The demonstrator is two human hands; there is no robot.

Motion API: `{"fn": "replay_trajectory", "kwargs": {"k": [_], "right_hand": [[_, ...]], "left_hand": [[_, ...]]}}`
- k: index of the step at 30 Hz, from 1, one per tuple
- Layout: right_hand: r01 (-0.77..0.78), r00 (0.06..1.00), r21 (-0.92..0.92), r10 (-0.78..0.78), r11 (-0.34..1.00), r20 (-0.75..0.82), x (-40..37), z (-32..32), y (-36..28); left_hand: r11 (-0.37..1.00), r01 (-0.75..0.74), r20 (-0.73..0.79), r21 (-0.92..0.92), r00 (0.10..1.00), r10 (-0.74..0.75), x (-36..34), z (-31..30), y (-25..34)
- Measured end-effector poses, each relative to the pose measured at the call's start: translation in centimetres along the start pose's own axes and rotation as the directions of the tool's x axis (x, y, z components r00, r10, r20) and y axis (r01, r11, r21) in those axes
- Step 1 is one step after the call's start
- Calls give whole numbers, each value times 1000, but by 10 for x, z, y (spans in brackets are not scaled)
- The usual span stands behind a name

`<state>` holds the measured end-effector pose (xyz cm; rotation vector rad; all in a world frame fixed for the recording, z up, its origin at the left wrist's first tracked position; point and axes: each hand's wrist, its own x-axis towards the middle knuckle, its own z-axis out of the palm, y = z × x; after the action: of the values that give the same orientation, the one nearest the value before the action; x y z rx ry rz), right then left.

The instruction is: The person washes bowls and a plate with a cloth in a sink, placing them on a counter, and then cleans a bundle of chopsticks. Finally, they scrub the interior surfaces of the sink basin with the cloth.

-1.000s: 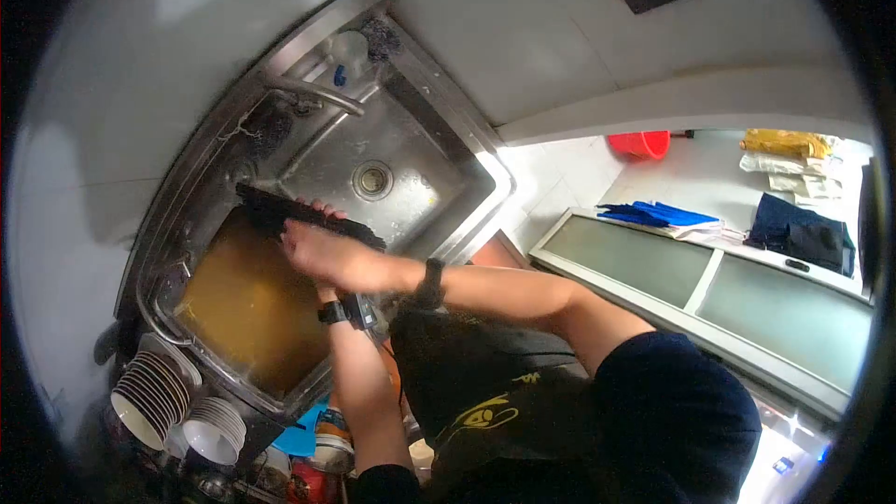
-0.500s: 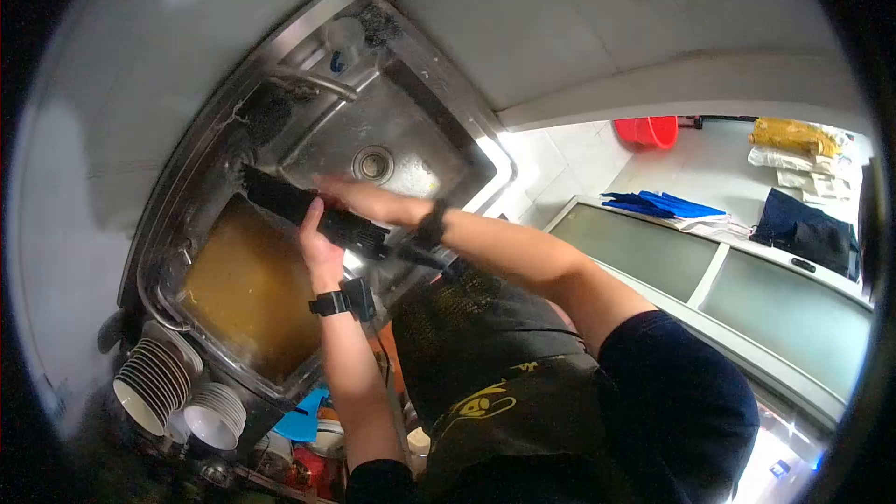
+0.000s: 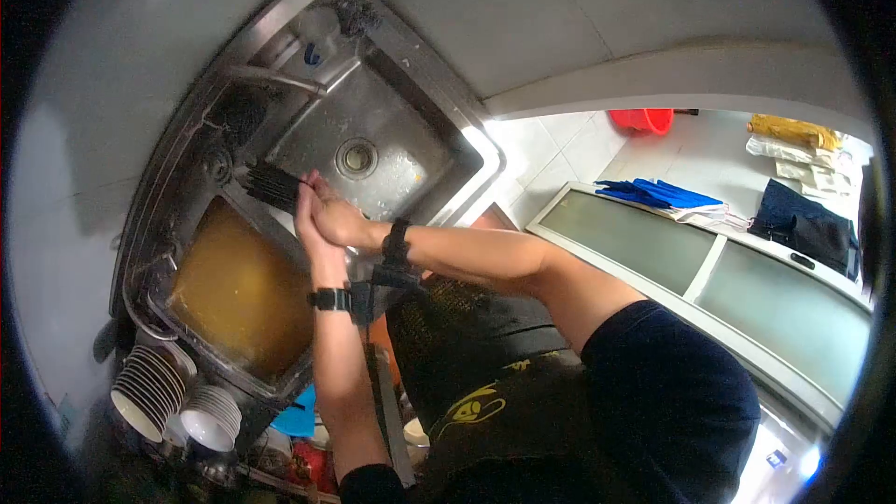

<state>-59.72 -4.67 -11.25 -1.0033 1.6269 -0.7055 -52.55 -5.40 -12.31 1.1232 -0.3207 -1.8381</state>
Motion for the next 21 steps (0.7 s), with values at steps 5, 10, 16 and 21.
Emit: {"fn": "replay_trajectory", "kwargs": {"k": [5, 10, 16, 21], "right_hand": [[-54, 967, -69, 69, 996, 246, 0, -26, -2], [425, 817, -22, -373, 905, 439, -14, -71, -22], [-102, 629, 186, -81, 977, 773, 13, -76, -16], [192, 981, -501, -149, 844, 126, -17, -45, -30]], "left_hand": [[991, 32, -200, -128, 978, -58, -16, 27, 22], [981, 125, -65, -146, 989, -135, 10, -10, 49], [996, -16, 118, -91, 993, 27, -1, 23, 57], [970, -105, -433, 218, 880, 193, 1, 39, 41]]}}
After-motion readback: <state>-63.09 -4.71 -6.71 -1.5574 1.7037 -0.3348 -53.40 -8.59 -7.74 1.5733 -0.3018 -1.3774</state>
